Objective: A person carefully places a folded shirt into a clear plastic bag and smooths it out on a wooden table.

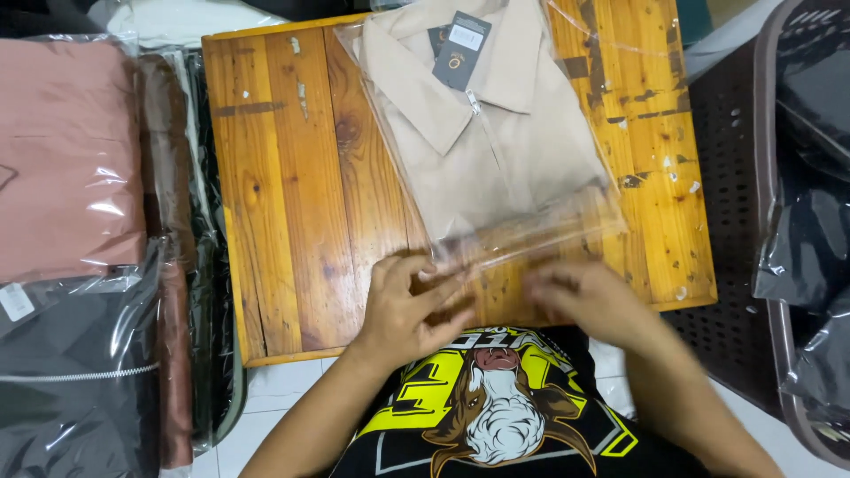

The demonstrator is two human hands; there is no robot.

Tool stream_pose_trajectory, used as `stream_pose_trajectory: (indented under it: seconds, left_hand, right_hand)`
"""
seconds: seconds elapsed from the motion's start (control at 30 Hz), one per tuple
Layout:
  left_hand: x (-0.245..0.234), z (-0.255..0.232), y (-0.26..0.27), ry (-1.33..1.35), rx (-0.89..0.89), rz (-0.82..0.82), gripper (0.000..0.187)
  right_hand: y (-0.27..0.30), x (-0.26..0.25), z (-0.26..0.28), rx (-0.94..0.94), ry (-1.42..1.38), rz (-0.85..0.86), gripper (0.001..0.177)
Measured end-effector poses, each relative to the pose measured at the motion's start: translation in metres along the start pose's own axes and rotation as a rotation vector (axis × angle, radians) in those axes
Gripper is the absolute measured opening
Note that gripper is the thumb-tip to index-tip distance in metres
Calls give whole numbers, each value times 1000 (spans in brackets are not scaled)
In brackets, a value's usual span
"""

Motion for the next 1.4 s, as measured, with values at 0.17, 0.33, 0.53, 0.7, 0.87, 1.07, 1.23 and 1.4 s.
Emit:
stream_pose_trajectory:
  seconds: [0.17, 0.33, 0.53, 0.7, 0.87, 1.07, 1.23, 1.4]
  left_hand:
    - [-15, -6, -53, 21, -138, 101, 41]
    - [-2, 2, -97, -84, -402, 256, 50]
    - [-9, 28, -99, 199, -811, 292, 75]
    - [-16, 30, -100, 238, -908, 367, 92]
    - [-24, 38, -98, 168, -955, 419, 116]
    - [-18, 30, -127, -212, -692, 479, 116]
    - [19, 24, -155, -388, -588, 603, 88]
    - [43, 41, -142, -463, -510, 587, 99]
  right_hand:
    - [-6, -60, 39, -291, 408, -17, 39]
    - [-97, -59, 65, -712, 385, -214, 32]
    - [-124, -55, 51, -255, 398, -134, 43]
    - [-119, -44, 43, -202, 415, -57, 46]
    - [-92, -42, 56, -86, 446, -1, 73]
    - [-76, -36, 119, -792, 516, -81, 64]
    - [-93, 8, 155, -630, 671, 116, 70]
    - [-128, 26, 127, -625, 738, 111, 79]
Point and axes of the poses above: each hand's wrist, its own y-axis away from the middle knuckle, its own x-axis out of the palm, z = x × y, the point moved 5 cm from there along -y, towards the middle knuckle, and after that the axes turned 5 degrees about -x, right-handed, at the moved point
